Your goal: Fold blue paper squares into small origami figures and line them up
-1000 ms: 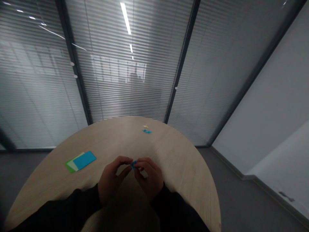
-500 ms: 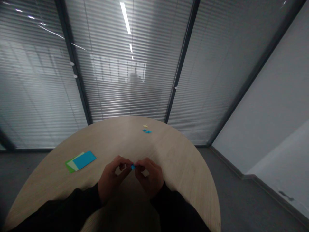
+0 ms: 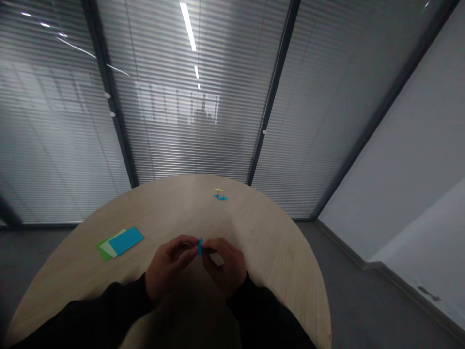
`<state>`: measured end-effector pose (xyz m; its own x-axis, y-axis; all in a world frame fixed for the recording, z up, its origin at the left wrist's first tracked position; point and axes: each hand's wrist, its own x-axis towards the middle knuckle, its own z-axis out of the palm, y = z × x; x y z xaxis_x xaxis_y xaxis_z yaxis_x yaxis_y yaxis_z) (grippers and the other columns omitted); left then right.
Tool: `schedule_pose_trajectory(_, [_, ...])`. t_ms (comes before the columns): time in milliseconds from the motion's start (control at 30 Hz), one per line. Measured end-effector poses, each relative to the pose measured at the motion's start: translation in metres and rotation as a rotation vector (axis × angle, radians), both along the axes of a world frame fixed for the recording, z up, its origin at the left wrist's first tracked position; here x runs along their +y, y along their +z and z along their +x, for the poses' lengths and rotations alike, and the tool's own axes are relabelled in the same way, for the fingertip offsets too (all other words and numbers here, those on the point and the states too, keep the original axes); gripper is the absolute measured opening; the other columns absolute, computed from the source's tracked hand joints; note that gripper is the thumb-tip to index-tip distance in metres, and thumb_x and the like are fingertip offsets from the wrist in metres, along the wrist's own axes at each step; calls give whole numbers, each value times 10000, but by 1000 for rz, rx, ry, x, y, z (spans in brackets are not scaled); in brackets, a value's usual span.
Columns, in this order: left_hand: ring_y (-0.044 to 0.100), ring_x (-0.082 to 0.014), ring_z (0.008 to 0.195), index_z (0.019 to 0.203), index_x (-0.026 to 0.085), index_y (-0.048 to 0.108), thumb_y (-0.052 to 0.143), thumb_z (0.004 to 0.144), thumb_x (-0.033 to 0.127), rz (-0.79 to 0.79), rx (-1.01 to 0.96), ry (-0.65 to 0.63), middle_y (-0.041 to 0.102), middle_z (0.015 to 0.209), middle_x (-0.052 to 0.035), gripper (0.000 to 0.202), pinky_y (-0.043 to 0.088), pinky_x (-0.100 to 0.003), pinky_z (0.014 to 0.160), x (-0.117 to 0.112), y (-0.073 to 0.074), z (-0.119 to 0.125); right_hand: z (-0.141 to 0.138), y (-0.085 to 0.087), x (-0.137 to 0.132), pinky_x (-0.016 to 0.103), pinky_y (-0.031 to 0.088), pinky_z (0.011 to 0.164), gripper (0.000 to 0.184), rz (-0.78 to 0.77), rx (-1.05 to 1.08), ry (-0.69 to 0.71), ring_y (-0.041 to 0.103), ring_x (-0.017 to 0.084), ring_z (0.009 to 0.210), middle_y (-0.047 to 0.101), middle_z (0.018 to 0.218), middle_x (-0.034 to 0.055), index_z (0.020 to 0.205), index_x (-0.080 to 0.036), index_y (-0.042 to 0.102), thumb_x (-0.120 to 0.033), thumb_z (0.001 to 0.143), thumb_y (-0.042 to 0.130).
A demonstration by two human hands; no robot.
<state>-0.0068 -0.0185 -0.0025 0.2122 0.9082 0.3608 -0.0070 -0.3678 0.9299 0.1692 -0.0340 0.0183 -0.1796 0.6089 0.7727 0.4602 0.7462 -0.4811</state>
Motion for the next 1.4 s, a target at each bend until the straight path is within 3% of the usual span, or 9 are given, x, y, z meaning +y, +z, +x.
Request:
schedule_pose_trajectory(267, [691, -224, 890, 1024, 179, 683, 699, 824, 380, -42, -58, -27, 742, 952, -85, 284, 546, -357, 820, 0, 3, 1, -1, 0, -1, 282, 603, 699, 223, -103, 90, 113, 691, 160, 782, 694, 918, 49, 1014, -225, 660, -135, 818, 603])
schedule_pose_trajectory(700, [710, -231, 953, 1034, 189, 688, 716, 808, 326, -96, -162, -81, 761, 1010, -79, 266, 561, -384, 884, 3, -1, 1, 2, -12, 7, 316, 605, 755, 186, -513, 342, 274, 706, 192, 904, 724, 952, 42, 997, -247, 677, -230, 811, 678])
schedule_pose_trajectory(1000, [713, -232, 970, 1043, 187, 697, 674, 837, 350, -95, -127, -53, 768, 1016, -73, 264, 565, -380, 896, 1, 3, 2, -1, -19, 6, 307, 599, 704, 181, -512, 383, 280, 703, 174, 802, 712, 908, 48, 1011, -222, 679, -278, 844, 640])
schedule_pose_trajectory(1167, [719, -248, 952, 1024, 181, 695, 723, 785, 360, -174, -166, -62, 778, 986, -75, 300, 565, -404, 884, 0, 5, 4, -1, -18, 7, 300, 591, 723, 234, -553, 407, 270, 705, 189, 865, 726, 920, 45, 1009, -235, 683, -281, 784, 728])
schedule_pose_trajectory(1400, [714, -238, 915, 1000, 173, 718, 754, 750, 320, -229, -200, -60, 776, 957, -75, 292, 550, -387, 876, 2, 5, 3, -1, -16, 6, 290, 572, 752, 228, -619, 415, 266, 696, 183, 896, 727, 937, 29, 993, -252, 693, -219, 770, 727])
